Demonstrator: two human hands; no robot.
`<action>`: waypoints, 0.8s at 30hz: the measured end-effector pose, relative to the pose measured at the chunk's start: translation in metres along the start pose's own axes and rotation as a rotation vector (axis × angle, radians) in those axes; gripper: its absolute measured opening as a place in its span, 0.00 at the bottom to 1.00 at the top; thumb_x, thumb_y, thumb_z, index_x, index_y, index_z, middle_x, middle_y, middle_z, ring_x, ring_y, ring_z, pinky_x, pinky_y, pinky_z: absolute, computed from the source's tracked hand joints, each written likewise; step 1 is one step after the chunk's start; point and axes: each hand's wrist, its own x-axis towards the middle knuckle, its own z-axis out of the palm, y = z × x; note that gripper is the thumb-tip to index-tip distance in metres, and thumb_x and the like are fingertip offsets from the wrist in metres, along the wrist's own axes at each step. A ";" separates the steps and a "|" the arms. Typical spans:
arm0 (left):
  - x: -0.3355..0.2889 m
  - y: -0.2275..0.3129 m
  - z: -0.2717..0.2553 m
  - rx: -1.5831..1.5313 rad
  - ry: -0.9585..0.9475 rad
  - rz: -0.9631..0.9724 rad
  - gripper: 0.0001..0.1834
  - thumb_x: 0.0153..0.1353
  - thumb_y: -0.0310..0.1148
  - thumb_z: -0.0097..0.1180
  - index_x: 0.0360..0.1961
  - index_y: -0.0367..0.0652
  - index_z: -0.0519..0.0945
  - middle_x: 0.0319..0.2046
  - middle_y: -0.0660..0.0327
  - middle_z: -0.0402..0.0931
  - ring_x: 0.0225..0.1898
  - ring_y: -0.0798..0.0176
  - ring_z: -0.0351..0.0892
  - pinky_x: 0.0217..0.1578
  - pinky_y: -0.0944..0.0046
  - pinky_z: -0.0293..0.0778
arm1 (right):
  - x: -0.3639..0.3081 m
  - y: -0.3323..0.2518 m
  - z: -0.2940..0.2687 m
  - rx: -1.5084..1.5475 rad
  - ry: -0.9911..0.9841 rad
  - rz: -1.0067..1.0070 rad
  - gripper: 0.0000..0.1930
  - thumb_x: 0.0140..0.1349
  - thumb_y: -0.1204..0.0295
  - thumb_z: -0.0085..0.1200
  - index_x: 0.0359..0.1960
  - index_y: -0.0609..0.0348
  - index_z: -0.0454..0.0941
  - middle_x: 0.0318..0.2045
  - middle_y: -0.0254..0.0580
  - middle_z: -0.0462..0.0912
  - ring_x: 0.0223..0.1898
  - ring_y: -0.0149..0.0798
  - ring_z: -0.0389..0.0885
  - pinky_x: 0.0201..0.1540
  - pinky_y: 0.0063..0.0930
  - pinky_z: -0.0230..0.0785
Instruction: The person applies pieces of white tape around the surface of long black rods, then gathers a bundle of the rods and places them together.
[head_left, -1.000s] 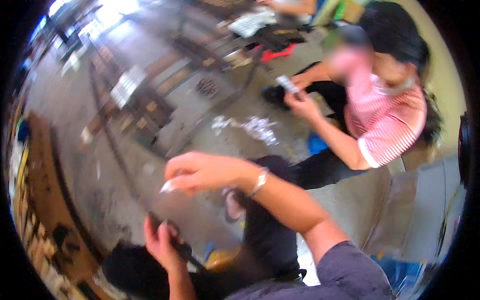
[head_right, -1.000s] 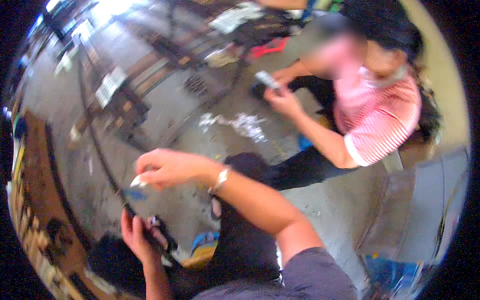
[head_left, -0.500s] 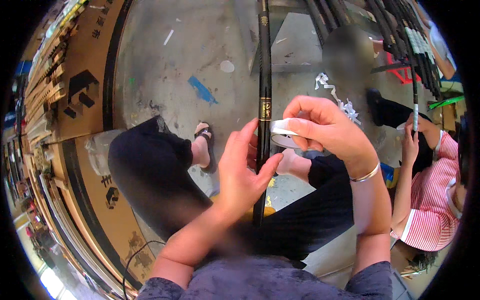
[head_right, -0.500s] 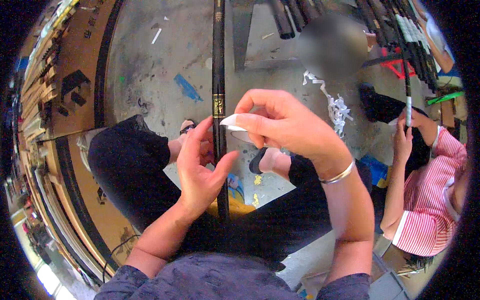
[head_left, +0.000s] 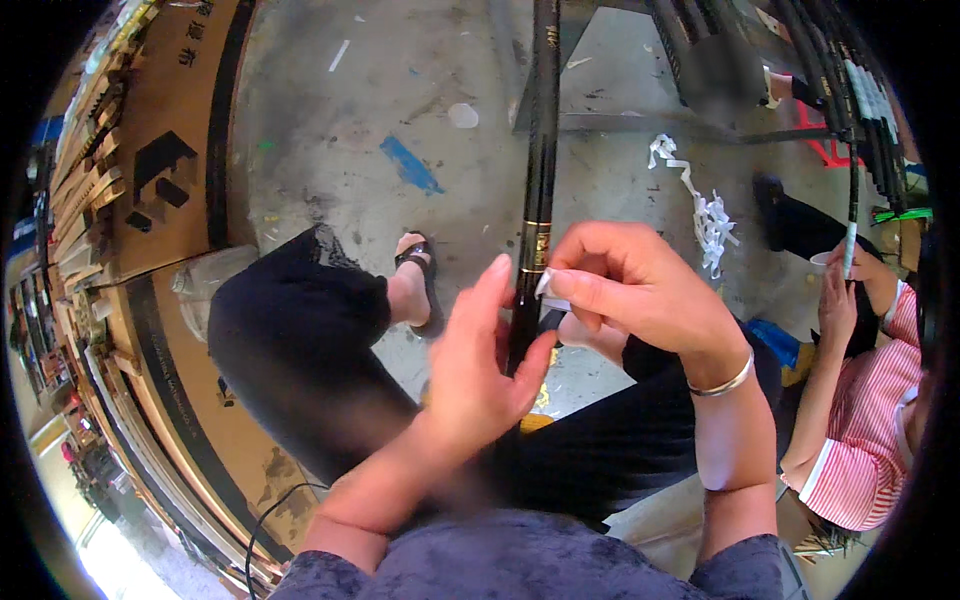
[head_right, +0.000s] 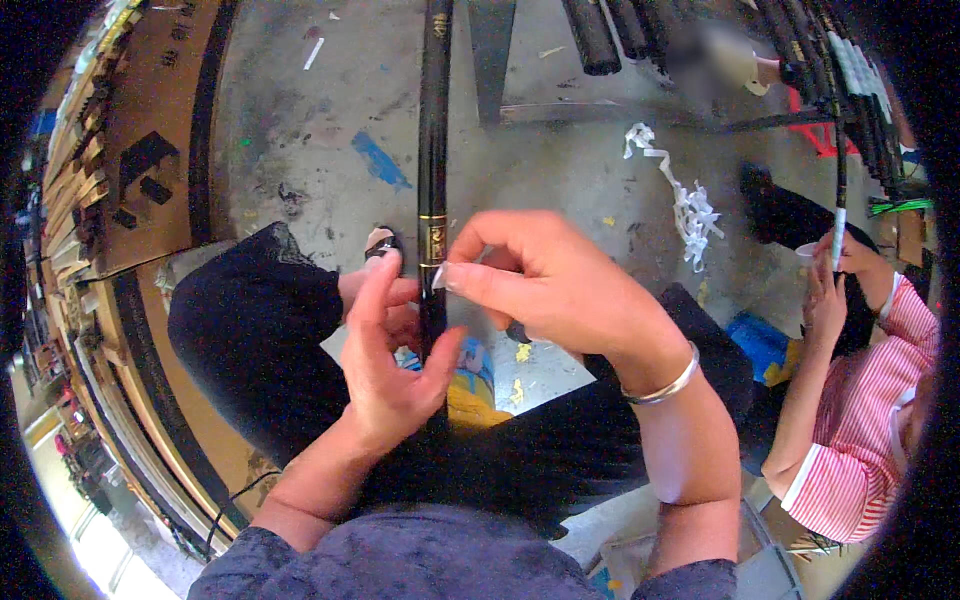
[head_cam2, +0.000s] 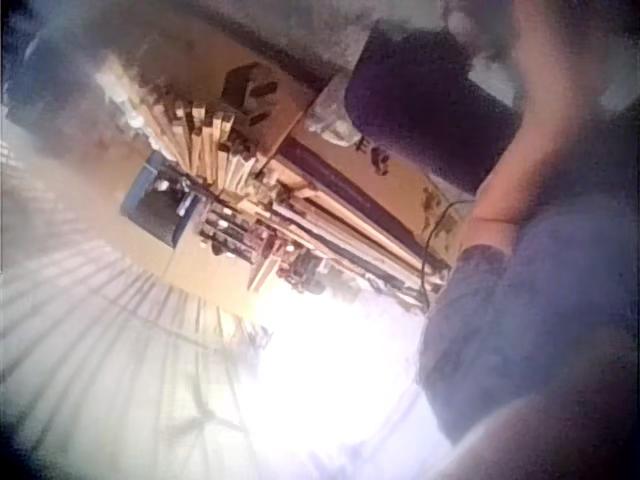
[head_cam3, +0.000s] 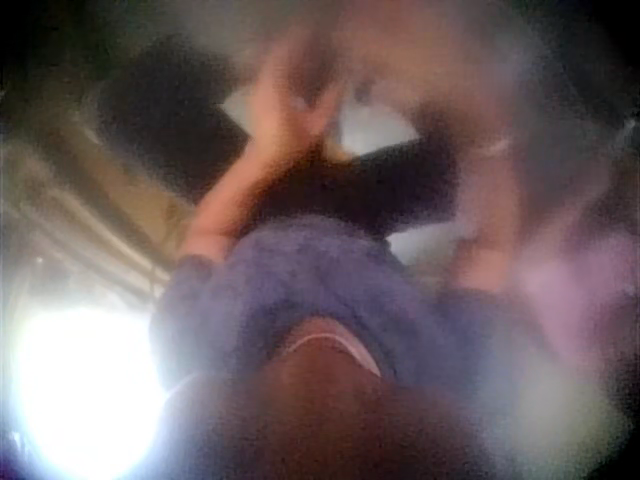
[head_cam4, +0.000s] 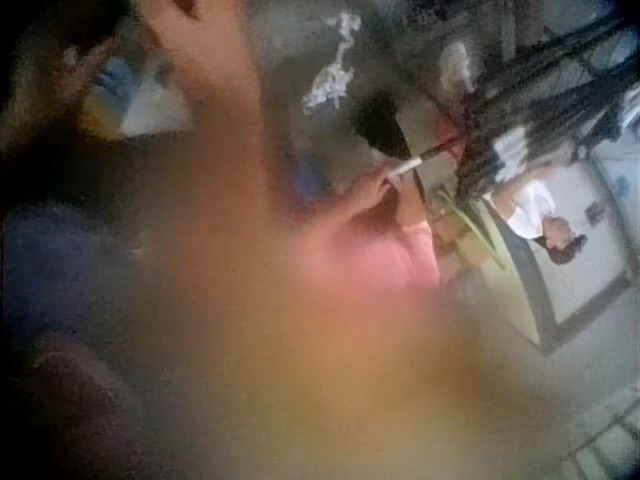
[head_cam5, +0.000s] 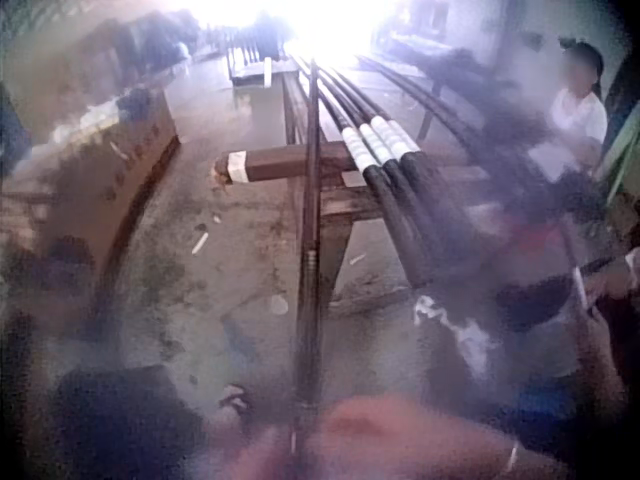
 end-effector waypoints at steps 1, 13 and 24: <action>-0.001 -0.001 0.000 -0.033 0.021 -0.013 0.39 0.49 0.26 0.67 0.63 0.40 0.63 0.41 0.53 0.73 0.28 0.60 0.79 0.26 0.65 0.77 | 0.000 -0.004 -0.001 0.005 -0.007 0.021 0.08 0.65 0.69 0.53 0.33 0.61 0.74 0.19 0.26 0.73 0.19 0.18 0.69 0.21 0.15 0.58; -0.002 -0.014 -0.012 0.258 -0.002 0.189 0.35 0.44 0.23 0.71 0.54 0.47 0.69 0.45 0.45 0.73 0.26 0.56 0.78 0.24 0.64 0.76 | 0.012 -0.004 0.008 -0.014 0.005 -0.001 0.06 0.64 0.72 0.53 0.35 0.62 0.76 0.22 0.27 0.76 0.23 0.18 0.72 0.25 0.14 0.63; -0.002 -0.003 -0.005 0.313 -0.003 0.220 0.29 0.48 0.26 0.67 0.54 0.45 0.76 0.48 0.48 0.71 0.36 0.50 0.80 0.36 0.58 0.78 | 0.001 -0.011 0.002 -0.263 0.026 -0.259 0.10 0.63 0.68 0.52 0.33 0.64 0.77 0.20 0.36 0.77 0.21 0.26 0.72 0.24 0.27 0.65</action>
